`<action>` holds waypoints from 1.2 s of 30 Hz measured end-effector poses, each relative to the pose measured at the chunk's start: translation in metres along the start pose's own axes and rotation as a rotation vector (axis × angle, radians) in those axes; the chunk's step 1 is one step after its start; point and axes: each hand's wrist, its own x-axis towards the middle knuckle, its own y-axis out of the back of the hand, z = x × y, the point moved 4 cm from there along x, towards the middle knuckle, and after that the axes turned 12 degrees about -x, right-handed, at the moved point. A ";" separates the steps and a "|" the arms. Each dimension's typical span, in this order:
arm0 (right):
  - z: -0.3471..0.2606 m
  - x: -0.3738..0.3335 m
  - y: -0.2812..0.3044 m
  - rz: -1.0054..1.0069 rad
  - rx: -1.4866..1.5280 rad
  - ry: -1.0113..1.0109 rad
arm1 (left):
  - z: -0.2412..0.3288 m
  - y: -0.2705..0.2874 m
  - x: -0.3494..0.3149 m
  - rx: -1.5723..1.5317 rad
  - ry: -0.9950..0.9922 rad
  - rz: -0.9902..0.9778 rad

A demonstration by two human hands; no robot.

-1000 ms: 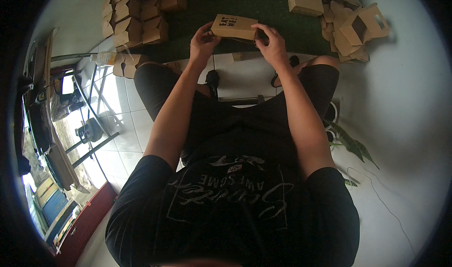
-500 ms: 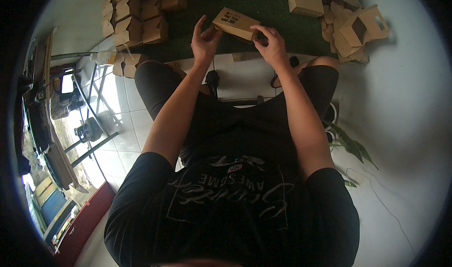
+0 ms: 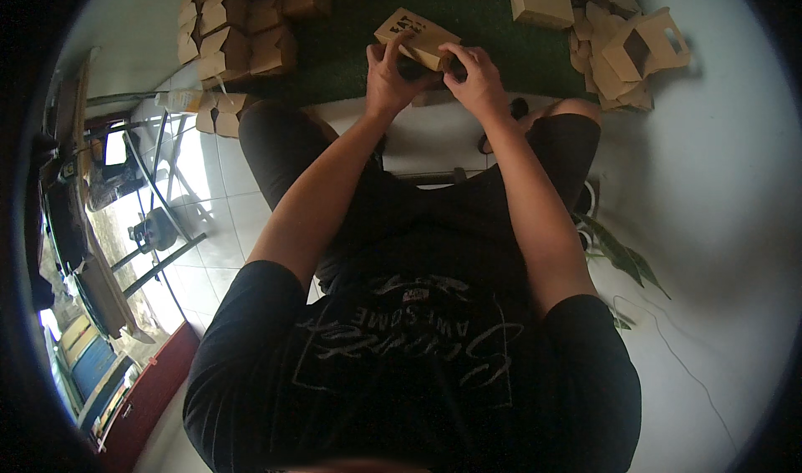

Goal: The person assembles flat cardboard takeout boxes by hand, folding the sides and tucking tabs to form the box shape. Completed boxes are stacked on the table.

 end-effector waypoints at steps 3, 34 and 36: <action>-0.003 0.000 0.000 0.006 -0.022 0.036 | -0.003 0.000 0.004 -0.073 0.065 -0.021; -0.022 0.013 0.009 0.055 -0.198 0.097 | 0.003 -0.004 0.003 -0.046 0.001 0.067; -0.021 0.013 0.008 0.045 -0.187 0.092 | 0.001 -0.004 0.003 -0.059 0.021 0.062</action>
